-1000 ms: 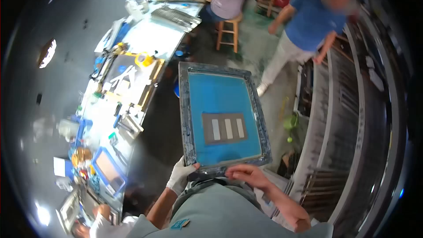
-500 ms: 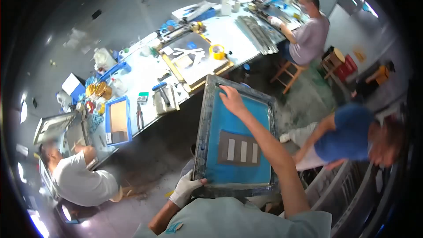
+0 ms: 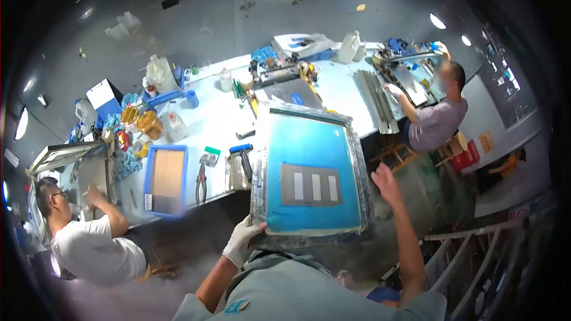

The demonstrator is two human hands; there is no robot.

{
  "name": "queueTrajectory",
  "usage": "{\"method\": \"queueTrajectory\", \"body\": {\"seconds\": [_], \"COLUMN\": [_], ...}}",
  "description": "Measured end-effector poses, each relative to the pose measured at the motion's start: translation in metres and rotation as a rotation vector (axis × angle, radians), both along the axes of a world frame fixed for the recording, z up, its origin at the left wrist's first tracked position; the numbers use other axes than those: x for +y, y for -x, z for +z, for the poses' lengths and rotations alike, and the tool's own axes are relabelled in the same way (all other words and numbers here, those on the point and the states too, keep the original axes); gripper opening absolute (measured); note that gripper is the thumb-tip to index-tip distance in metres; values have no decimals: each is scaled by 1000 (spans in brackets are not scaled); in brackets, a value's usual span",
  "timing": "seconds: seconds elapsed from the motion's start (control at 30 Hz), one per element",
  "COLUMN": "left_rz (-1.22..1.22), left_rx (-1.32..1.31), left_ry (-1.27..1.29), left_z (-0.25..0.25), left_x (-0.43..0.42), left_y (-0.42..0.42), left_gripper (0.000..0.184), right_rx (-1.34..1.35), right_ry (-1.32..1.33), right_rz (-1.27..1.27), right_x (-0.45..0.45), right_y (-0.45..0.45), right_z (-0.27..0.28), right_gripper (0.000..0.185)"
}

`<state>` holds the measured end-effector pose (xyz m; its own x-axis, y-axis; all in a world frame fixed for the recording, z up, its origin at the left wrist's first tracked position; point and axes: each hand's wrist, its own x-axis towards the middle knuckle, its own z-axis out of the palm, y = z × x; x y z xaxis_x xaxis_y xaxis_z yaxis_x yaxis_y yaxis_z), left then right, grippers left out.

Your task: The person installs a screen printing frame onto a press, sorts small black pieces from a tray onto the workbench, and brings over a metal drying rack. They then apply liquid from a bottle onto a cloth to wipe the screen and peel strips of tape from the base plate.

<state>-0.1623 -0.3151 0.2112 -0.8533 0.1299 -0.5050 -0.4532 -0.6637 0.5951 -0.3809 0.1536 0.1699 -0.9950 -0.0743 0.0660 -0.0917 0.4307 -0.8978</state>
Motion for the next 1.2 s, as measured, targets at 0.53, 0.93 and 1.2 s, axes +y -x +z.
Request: {"method": "queueTrajectory", "body": {"seconds": [0.53,0.93,1.2], "left_rz": [413,438,489], "left_rx": [191,100,167], "left_ry": [-303,-287,-310], "left_z": [-47,-57,-60], "left_x": [20,64,64], "left_y": [297,356,351], "left_gripper": [31,33,41], "right_rx": [-657,-721,-107], "right_ry": [522,-116,-502], "right_rz": [144,320,578], "right_x": [-69,-41,-160], "right_y": [301,419,532], "right_z": [46,69,62], "right_gripper": [32,37,48]}}
